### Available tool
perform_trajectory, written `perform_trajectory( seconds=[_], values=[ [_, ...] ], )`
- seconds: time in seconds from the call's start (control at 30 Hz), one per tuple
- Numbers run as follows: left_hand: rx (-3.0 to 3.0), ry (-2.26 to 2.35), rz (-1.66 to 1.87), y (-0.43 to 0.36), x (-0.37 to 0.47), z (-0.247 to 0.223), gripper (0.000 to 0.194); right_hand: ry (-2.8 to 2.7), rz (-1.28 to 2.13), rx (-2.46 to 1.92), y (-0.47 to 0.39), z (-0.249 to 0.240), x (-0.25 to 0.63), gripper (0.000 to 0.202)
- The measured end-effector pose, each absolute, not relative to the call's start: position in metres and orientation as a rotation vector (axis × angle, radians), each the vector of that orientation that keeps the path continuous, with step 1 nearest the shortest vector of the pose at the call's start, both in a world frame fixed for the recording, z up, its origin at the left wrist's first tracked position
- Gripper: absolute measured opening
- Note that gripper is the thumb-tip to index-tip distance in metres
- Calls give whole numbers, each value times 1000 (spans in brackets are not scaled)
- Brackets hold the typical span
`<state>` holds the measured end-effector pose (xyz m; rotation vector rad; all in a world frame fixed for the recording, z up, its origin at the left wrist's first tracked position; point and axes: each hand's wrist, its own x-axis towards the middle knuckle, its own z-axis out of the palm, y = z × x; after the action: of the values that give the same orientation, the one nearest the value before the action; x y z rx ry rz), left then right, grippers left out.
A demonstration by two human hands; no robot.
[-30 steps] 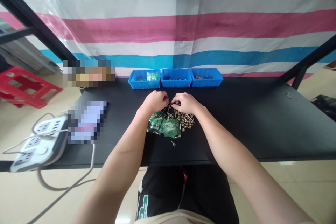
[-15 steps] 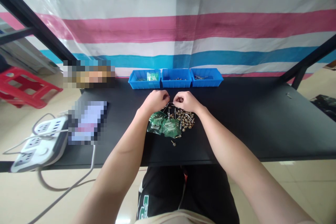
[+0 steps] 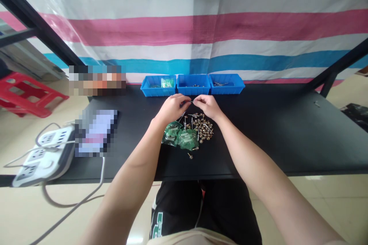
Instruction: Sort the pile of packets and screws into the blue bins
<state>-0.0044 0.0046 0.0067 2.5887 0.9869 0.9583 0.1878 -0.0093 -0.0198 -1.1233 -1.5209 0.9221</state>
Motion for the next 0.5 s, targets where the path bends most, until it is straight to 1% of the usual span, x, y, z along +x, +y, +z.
perform_trajectory(
  seconds=[0.27,0.5],
  values=[
    [2551,991,929,5,-3,7,14,-1538,1014,-1092,-12,-17,185,25],
    [2558,1031,881,7,-1,5,15,-1588,1023,-1092,-14,-15,184,24]
  ],
)
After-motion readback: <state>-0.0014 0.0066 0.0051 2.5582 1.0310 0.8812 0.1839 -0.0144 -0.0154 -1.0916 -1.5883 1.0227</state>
